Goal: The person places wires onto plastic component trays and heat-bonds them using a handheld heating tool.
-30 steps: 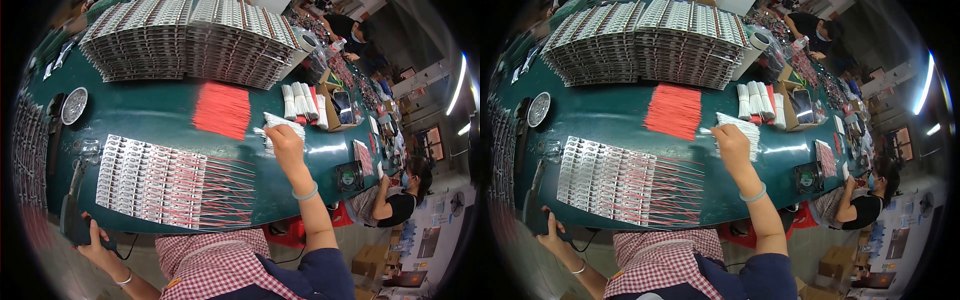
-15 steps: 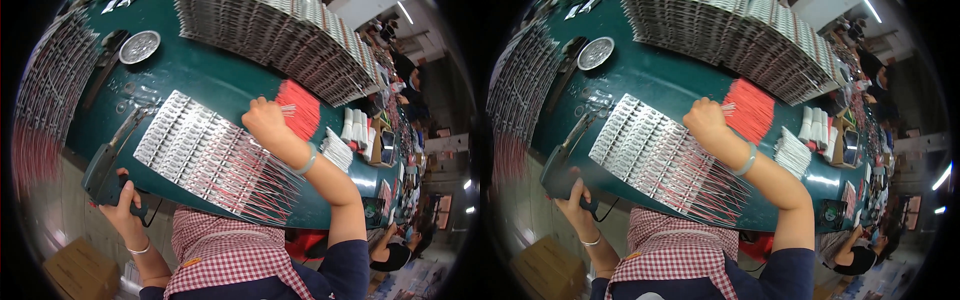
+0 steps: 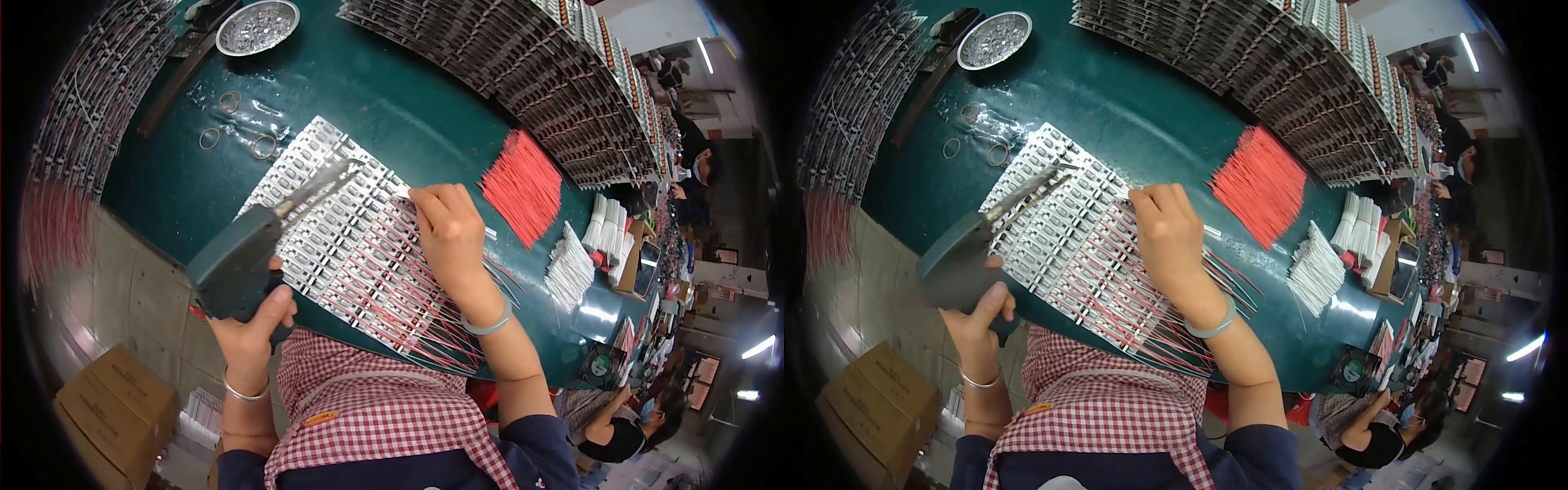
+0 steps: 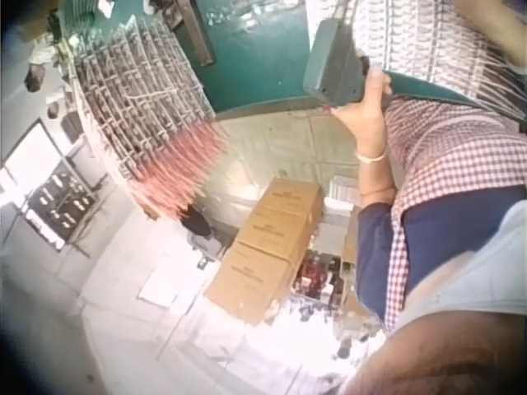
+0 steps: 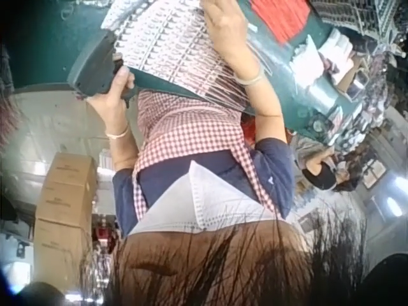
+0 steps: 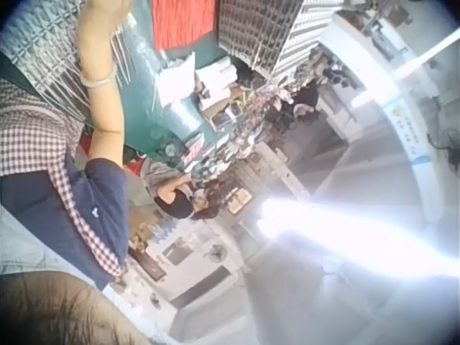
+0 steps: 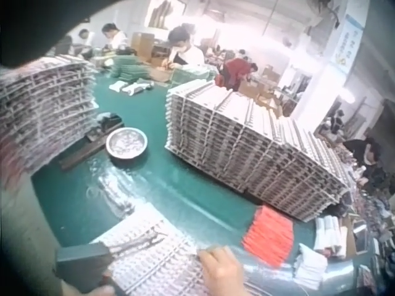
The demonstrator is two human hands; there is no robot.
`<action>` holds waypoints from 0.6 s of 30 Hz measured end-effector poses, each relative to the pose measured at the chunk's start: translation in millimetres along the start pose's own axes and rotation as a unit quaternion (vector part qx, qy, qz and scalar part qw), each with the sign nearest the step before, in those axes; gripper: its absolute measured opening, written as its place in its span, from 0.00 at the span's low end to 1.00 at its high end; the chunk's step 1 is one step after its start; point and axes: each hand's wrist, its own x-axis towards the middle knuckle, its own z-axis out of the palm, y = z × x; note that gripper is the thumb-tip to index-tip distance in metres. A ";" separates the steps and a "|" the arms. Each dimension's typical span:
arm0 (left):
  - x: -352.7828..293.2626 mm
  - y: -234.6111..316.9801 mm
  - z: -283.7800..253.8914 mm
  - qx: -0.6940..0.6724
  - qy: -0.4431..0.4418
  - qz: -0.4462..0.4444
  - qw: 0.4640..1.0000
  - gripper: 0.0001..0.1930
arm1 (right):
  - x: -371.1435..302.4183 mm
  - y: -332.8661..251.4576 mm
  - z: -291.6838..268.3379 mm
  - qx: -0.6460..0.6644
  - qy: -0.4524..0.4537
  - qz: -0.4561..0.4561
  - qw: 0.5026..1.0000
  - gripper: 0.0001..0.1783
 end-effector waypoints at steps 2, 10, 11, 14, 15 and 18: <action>-0.7 -7.1 5.0 -0.004 -0.012 0.022 1.000 0.23 | -5.0 -1.2 4.4 0.004 -0.004 0.007 1.000 0.12; -3.8 -15.9 21.8 0.140 -0.061 0.027 0.988 0.12 | -11.6 -3.4 6.5 -0.011 0.004 -0.009 1.000 0.14; -2.2 -15.7 23.2 0.172 -0.079 0.068 0.980 0.12 | -11.9 -3.3 6.6 -0.008 0.003 -0.006 1.000 0.14; 2.6 -17.8 28.0 0.218 -0.108 0.120 0.963 0.11 | -13.3 -0.7 5.5 -0.007 0.002 -0.001 1.000 0.15; 3.4 -18.6 28.4 0.231 -0.114 0.134 0.957 0.11 | -14.0 0.0 6.6 -0.005 -0.004 -0.012 1.000 0.18; 4.6 -19.4 30.4 0.250 -0.118 0.145 0.950 0.11 | -14.1 -0.3 7.2 -0.002 -0.012 -0.022 1.000 0.20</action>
